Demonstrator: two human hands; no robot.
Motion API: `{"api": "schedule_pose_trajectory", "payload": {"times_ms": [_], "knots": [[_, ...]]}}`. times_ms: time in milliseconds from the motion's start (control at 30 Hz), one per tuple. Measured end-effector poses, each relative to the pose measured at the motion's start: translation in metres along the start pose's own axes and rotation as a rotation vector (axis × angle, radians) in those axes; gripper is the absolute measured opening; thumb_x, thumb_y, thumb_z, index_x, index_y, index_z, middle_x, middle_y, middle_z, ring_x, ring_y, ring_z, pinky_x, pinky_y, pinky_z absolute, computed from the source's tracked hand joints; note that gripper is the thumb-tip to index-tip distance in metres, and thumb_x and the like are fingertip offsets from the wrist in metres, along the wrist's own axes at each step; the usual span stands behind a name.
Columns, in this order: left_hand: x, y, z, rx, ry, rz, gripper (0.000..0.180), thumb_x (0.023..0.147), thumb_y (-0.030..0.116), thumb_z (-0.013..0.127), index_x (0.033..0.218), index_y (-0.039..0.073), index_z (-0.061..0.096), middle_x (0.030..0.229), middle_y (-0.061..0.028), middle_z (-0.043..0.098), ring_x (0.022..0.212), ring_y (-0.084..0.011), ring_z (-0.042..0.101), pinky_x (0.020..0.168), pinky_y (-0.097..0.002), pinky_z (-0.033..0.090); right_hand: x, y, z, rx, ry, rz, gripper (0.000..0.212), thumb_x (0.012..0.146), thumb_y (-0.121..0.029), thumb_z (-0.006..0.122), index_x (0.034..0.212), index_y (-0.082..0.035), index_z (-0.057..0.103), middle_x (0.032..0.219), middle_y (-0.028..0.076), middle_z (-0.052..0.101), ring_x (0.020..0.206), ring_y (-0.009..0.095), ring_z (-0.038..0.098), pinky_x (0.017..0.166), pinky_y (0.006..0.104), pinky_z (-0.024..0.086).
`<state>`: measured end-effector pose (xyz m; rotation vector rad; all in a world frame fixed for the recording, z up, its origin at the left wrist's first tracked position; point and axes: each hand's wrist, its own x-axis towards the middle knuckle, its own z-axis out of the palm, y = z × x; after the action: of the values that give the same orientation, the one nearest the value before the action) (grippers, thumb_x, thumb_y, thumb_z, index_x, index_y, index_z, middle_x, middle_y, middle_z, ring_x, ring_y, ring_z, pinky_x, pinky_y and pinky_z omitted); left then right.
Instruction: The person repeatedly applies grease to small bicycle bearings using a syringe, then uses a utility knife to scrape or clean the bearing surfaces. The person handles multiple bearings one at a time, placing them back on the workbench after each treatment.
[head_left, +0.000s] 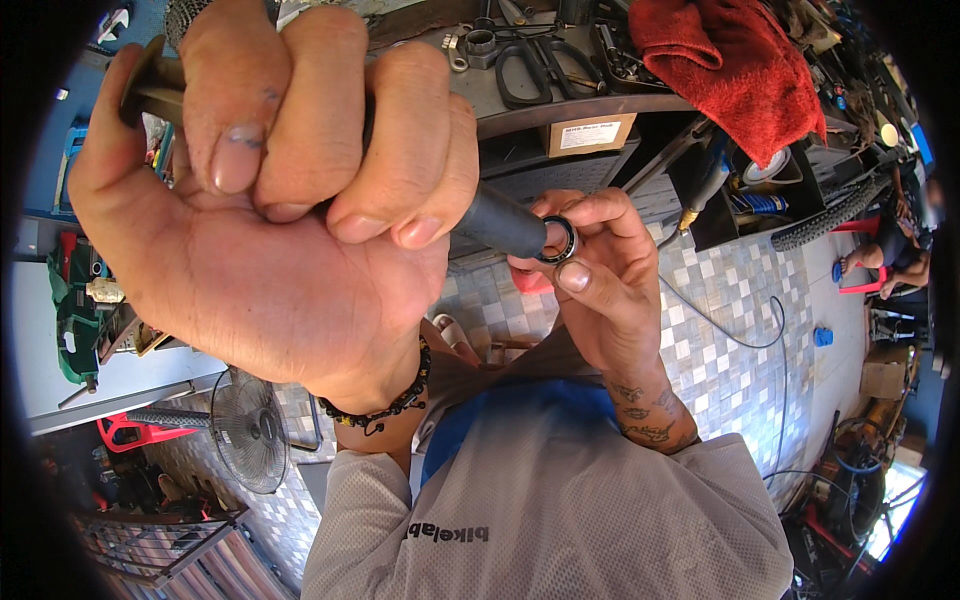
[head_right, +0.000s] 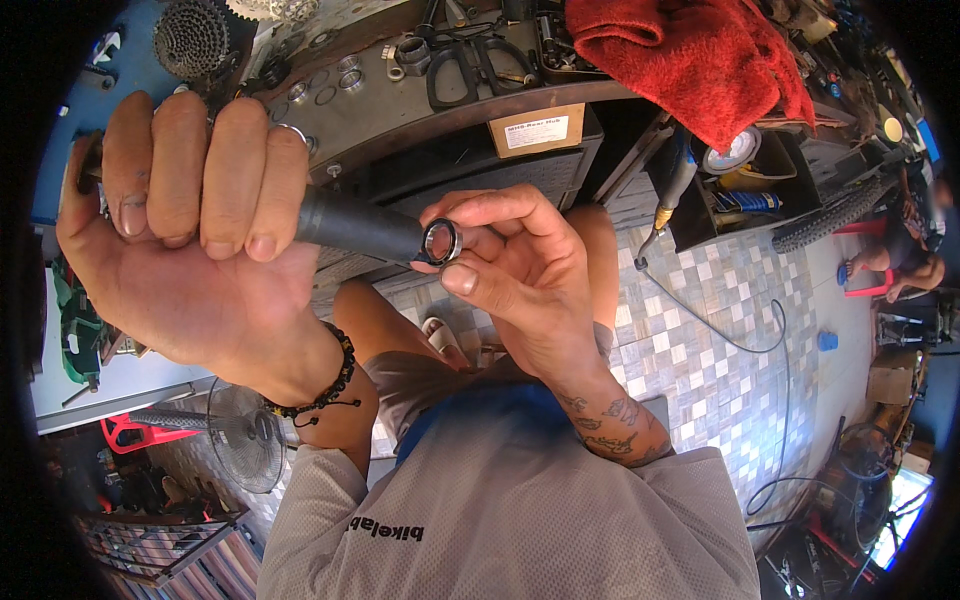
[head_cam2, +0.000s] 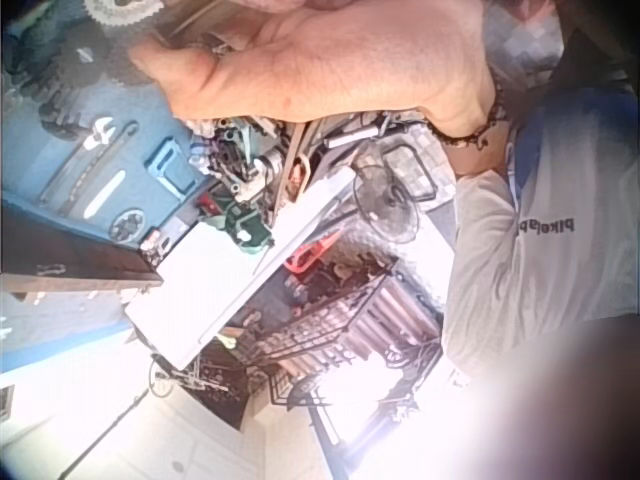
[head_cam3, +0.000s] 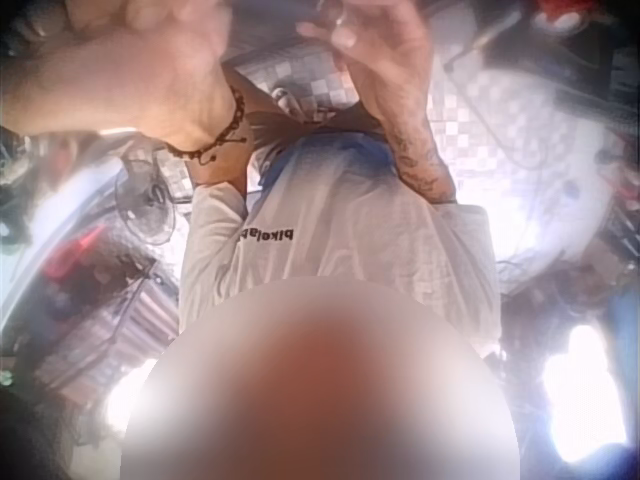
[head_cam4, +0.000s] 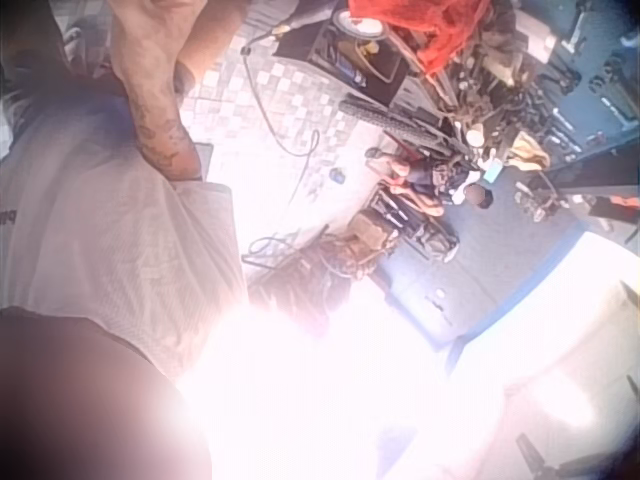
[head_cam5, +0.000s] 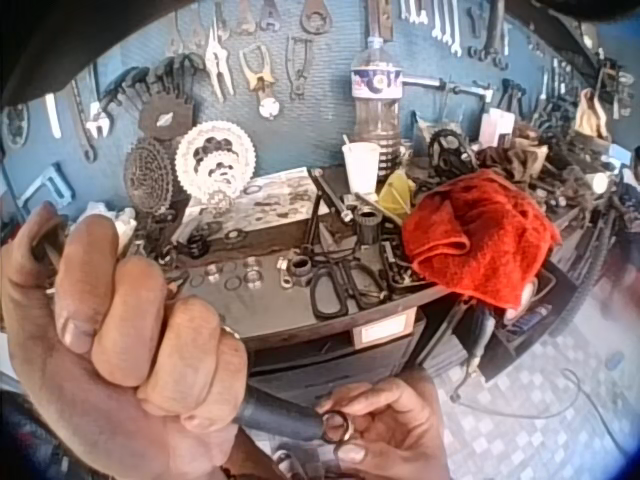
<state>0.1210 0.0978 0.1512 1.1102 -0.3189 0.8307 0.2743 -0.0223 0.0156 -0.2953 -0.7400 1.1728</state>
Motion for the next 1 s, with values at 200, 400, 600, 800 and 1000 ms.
{"api": "schedule_pose_trajectory", "payload": {"times_ms": [200,400,600,800,1000], "knots": [[0.001,0.0,0.0,-0.003,-0.011,-0.003,0.033,0.103,0.032,0.042,0.073,0.017,0.04,0.062,0.0031,0.036,0.056,-0.0127,0.034,0.057,-0.0327,0.036,0.0,0.0,0.0,-0.004,0.0,-0.006,0.039,0.09,0.01,0.072,0.124,0.0,0.057,0.127,0.022,0.06,0.12,0.025,0.064,0.103,0.0442,0.058],[0.001,-0.001,0.002,0.0,0.026,0.005,0.034,0.103,0.032,0.042,0.073,0.016,0.04,0.061,0.0029,0.036,0.055,-0.0126,0.033,0.055,-0.0329,0.036,-0.001,0.0,0.0,-0.02,0.02,-0.008,0.039,0.089,0.012,0.072,0.124,0.0,0.058,0.129,0.022,0.06,0.117,0.022,0.065,0.101,0.04,0.058],[0.001,-0.004,0.007,0.029,0.067,0.056,0.036,0.104,0.034,0.04,0.073,0.016,0.039,0.059,0.0024,0.034,0.051,-0.0129,0.029,0.05,-0.033,0.034,-0.002,0.001,-0.001,-0.032,0.037,-0.014,0.041,0.087,0.014,0.072,0.123,0.0,0.059,0.13,0.021,0.059,0.112,0.018,0.064,0.096,0.0309,0.055],[0.001,-0.009,0.007,0.013,0.052,0.108,0.039,0.107,0.037,0.036,0.075,0.015,0.039,0.058,0.002,0.034,0.05,-0.0134,0.028,0.048,-0.0334,0.032,-0.001,-0.001,0.0,-0.076,0.03,-0.026,0.041,0.085,0.016,0.072,0.121,0.0,0.059,0.13,0.02,0.058,0.11,0.017,0.064,0.096,0.03,0.055],[0.001,-0.01,0.005,-0.009,0.028,0.125,0.04,0.108,0.039,0.034,0.075,0.015,0.038,0.06,0.0015,0.035,0.05,-0.0136,0.029,0.048,-0.0332,0.032,-0.001,-0.002,0.002,-0.098,0.035,-0.026,0.041,0.084,0.017,0.073,0.12,0.001,0.059,0.13,0.019,0.057,0.11,0.016,0.063,0.098,0.0304,0.055]]}}
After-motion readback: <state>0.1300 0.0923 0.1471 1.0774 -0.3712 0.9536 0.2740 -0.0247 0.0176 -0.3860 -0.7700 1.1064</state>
